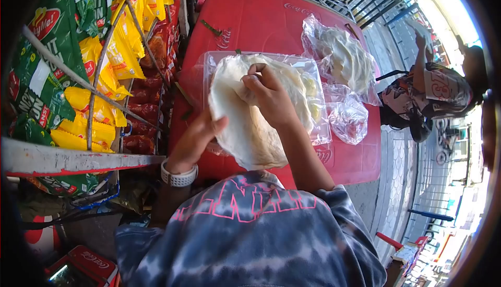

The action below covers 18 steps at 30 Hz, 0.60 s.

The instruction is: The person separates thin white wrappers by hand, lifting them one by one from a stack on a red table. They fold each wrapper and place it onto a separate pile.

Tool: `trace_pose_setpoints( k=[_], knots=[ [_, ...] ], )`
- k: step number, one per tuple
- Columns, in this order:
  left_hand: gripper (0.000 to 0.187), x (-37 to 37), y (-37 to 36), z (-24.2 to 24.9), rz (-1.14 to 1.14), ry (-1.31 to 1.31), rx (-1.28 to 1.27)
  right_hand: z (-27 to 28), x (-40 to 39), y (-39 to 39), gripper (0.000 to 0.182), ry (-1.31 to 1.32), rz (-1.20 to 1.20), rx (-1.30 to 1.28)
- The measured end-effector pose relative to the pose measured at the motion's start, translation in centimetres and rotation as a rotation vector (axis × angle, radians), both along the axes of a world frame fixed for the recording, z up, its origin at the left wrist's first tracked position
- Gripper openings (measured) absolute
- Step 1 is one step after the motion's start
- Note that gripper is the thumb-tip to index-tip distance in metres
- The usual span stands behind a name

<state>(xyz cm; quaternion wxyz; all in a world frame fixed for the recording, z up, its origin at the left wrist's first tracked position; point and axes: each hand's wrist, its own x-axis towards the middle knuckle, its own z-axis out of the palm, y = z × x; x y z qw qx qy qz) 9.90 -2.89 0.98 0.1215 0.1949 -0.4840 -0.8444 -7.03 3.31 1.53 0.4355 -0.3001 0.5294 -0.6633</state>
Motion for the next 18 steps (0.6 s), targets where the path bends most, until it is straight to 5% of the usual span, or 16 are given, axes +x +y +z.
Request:
trace_pose_setpoints(
  k=[2,8,12,18],
  knots=[
    [0.052,-0.3,-1.1,-1.1,0.078,0.026,0.054,-0.1,0.9,-0.9,0.023,0.202,0.047,0.042],
    [0.048,-1.2,-1.3,-1.8,0.176,-0.048,-0.368,0.1,0.4,-1.7,0.055,0.839,0.086,0.166],
    [0.048,-1.2,-0.9,-2.2,0.173,0.034,-0.422,0.3,-1.4,-1.4,0.038,0.815,0.287,0.110],
    [0.048,-1.0,-0.8,-2.1,0.166,0.043,-0.411,0.6,-2.9,0.5,0.022,0.803,-0.057,0.167]
  ],
)
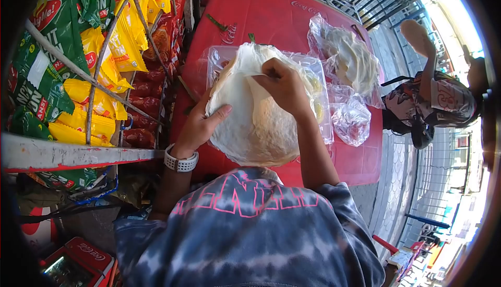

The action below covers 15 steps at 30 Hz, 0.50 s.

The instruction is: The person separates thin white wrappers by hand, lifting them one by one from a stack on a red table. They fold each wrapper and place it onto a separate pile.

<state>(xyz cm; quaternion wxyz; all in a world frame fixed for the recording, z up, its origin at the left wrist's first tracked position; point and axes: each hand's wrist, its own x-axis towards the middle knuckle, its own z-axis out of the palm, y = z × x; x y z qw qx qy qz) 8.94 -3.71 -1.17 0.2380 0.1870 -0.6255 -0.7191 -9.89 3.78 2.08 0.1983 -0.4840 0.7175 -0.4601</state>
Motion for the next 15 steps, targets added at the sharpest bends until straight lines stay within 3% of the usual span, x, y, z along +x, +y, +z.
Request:
trace_pose_setpoints(
  k=[2,5,9,10,13,15],
  knots=[
    [0.050,0.1,0.1,0.3,0.009,-0.015,0.044,-2.0,-0.6,0.6,0.017,-0.049,-0.177,-0.083],
    [0.050,0.3,-0.1,0.7,-0.012,0.001,0.077,-3.3,-1.0,1.4,0.012,-0.537,-0.263,-0.172],
    [0.048,0.5,-2.2,1.0,-0.110,0.027,0.286,-1.4,1.2,1.3,0.010,-0.984,-0.080,-0.150],
    [0.047,0.0,-2.5,1.2,-0.108,0.050,0.294,-1.5,1.3,1.2,0.018,-0.905,-0.016,-0.128],
    [0.050,-1.2,-2.5,3.0,-0.103,-0.138,-0.114,0.4,2.0,0.1,0.024,-0.528,0.034,0.002],
    [0.052,-1.4,-2.0,2.9,-0.077,-0.108,-0.235,0.5,2.0,-0.8,0.037,-0.259,0.163,-0.044]
  ],
)
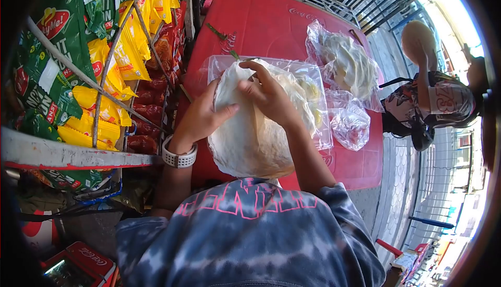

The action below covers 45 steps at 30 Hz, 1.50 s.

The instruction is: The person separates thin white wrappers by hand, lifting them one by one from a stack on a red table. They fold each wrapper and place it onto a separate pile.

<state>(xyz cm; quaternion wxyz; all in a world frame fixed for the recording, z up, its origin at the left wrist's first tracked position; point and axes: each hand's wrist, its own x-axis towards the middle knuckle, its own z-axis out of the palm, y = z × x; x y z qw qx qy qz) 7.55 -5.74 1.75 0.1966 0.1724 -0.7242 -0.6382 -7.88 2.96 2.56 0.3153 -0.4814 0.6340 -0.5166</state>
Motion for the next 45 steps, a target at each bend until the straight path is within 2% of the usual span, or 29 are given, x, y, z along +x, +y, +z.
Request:
trace_pose_setpoints(
  k=[2,3,6,7,13,17,20,23,26,29,32,33,36,37,40,42,45],
  knots=[
    [0.053,-0.2,0.1,-0.5,0.002,0.069,-0.103,1.3,-0.4,-0.2,0.045,0.249,0.135,0.009],
    [0.054,-0.2,0.1,-0.7,0.007,0.064,-0.092,1.6,-0.7,-0.3,0.047,0.175,0.159,0.010],
    [0.054,0.1,0.4,-0.8,0.022,0.054,-0.072,1.4,-1.8,-0.7,0.040,0.247,0.237,0.038],
    [0.055,0.2,0.5,-0.7,0.022,0.045,-0.075,0.7,-1.9,-0.8,0.030,0.243,0.181,-0.032],
    [0.054,0.1,0.9,-0.6,0.062,0.039,-0.107,0.0,-0.8,-0.9,0.017,0.544,-0.123,-0.160],
    [0.054,0.1,1.3,0.2,0.069,0.009,-0.142,-1.1,0.1,-1.1,0.014,0.552,-0.314,-0.256],
    [0.055,0.4,1.4,0.3,0.088,-0.042,-0.200,-1.9,0.1,-1.0,0.015,0.501,-0.477,-0.318],
    [0.052,0.5,1.5,-0.3,0.097,0.046,-0.204,-2.8,-1.3,-0.6,0.016,0.282,-0.607,-0.215],
    [0.045,0.5,0.8,-0.2,0.097,0.023,-0.241,-3.6,-1.9,0.1,0.022,-0.260,-0.535,-0.147],
    [0.038,-0.4,-1.1,-1.1,0.086,-0.034,-0.092,-3.6,-1.6,0.7,0.026,-0.283,-0.448,-0.103],
    [0.041,-1.8,-1.2,-1.3,0.165,-0.036,-0.269,-2.6,-1.3,0.4,0.032,-0.033,-0.355,-0.075],
    [0.042,-2.1,-1.1,-1.6,0.207,-0.007,-0.329,-1.6,-0.9,1.0,0.040,-0.015,-0.305,0.006],
    [0.047,-2.4,-0.7,-2.8,0.305,0.079,-0.440,-1.6,-1.0,1.9,0.051,0.271,-0.331,-0.037],
    [0.047,-2.3,-0.7,-3.0,0.315,0.106,-0.433,-2.1,-1.4,2.3,0.047,0.248,-0.391,-0.047],
    [0.049,-2.0,-0.5,-3.6,0.345,0.106,-0.376,-3.3,-3.3,4.1,0.034,0.283,-0.469,0.226],
    [0.050,-1.8,-0.5,-4.2,0.360,0.097,-0.358,-3.0,-3.9,5.7,0.027,0.152,-0.513,0.270],
    [0.048,-2.1,-0.7,-5.0,0.379,0.136,-0.342,-2.9,-4.6,8.1,0.027,0.073,-0.650,0.136]
  ],
)
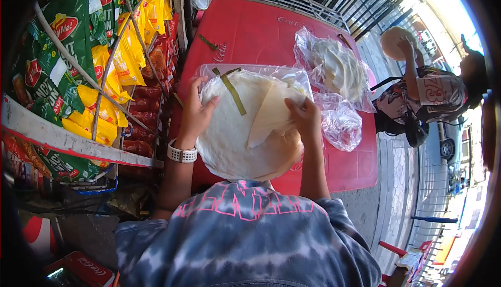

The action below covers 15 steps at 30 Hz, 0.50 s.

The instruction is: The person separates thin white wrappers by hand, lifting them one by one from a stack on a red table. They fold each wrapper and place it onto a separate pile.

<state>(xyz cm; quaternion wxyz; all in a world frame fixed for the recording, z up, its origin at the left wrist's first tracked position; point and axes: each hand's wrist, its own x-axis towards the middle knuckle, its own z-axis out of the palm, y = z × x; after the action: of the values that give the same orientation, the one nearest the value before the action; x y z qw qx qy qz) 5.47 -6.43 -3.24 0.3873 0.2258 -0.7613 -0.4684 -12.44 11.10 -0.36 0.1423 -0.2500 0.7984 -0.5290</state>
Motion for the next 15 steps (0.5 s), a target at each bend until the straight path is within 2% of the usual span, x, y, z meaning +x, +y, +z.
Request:
trace_pose_setpoints(
  k=[4,8,11,15],
  knots=[
    [0.045,0.1,0.4,0.2,0.021,0.021,0.012,0.1,-1.3,3.0,0.017,-0.149,-0.117,-0.289],
    [0.045,0.1,0.5,0.2,0.007,0.033,0.068,0.9,-2.7,5.5,0.019,-0.191,-0.195,-0.496],
    [0.044,0.1,0.5,0.1,0.030,0.048,0.059,1.9,-3.9,7.9,0.017,-0.109,-0.235,-0.447],
    [0.044,-0.1,0.3,0.0,0.046,0.038,0.018,2.7,-5.3,10.1,0.012,-0.004,-0.267,-0.507]
  ],
)
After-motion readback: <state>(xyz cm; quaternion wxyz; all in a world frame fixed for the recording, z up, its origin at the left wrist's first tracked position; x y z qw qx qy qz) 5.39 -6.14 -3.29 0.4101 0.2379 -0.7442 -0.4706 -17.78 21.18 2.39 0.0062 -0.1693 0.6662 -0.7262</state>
